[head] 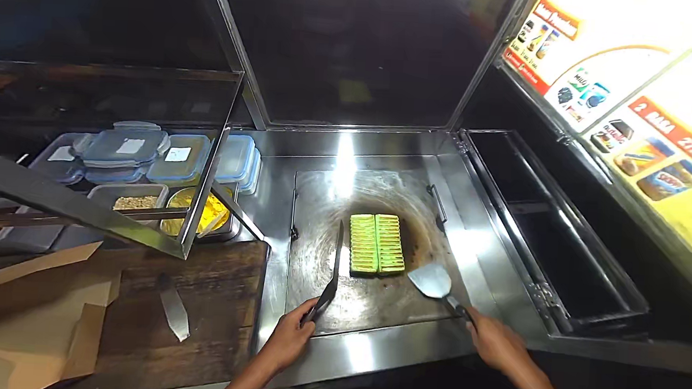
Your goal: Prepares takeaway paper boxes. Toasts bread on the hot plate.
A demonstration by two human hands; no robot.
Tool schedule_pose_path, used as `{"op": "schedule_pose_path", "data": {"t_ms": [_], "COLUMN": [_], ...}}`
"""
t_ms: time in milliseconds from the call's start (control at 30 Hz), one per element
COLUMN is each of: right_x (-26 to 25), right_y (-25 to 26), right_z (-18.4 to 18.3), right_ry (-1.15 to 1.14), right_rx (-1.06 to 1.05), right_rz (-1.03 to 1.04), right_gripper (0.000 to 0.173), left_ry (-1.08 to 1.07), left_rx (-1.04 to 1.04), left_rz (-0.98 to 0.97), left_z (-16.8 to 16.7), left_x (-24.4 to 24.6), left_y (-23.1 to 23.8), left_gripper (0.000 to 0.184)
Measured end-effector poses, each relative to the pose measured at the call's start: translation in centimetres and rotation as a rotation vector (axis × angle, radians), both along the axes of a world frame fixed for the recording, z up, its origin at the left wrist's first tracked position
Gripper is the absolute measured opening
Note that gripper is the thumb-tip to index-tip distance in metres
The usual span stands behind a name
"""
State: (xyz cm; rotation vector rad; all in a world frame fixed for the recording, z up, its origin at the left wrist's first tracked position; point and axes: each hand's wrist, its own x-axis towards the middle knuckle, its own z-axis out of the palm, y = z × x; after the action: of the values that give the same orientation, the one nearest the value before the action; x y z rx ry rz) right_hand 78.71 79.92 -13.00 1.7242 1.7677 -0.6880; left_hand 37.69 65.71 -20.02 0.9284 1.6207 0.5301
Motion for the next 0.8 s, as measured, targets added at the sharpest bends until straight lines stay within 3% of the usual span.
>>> {"op": "schedule_pose_path", "data": {"t_ms": [100,200,367,433,600,733,800], "right_x": [-4.5,-9.2,-8.0,-6.4,-0.7,1.7,0.3], "right_y": [9.0,14.5,15.8,14.7,7.7,1.3,1.1], "right_z": [-5.2,-10.8,-8.6,-7.4,-6.5,0.5,1.7], "right_ry": [0.115,0.392,0.810,0.754,0.568,0.154,0.090], "right_rx": [0.067,0.141,0.402,0.375,0.239,0.141,0.036], "right_rz": [0.028,0.079,0.150,0.117,-0.149,-0.041,0.001], "right_gripper": [0.042,0.040,0.041,0.045,0.045,0.047,0.046], "left_ry": [0.108,0.156,0.266,0.235,0.243,0.248,0.233], "left_rx": [0.056,0.090,0.152,0.107,0.028,0.014,0.044], "left_rz": [-0.072,-0.121,0.003,0.081,0.048,0.007,-0.012], "left_z": [-0.4,0.7,8.6,8.7,2.4,1.0,0.1], "left_x": [0.6,0.2,-1.0,-0.9,-1.1,0.1,0.7], "left_y": [3.7,6.3,2.0,-0.8,-2.6,-0.4,0.4], "left_gripper": [0.051,0.050,0.053,0.055,0.052,0.052,0.053]}}
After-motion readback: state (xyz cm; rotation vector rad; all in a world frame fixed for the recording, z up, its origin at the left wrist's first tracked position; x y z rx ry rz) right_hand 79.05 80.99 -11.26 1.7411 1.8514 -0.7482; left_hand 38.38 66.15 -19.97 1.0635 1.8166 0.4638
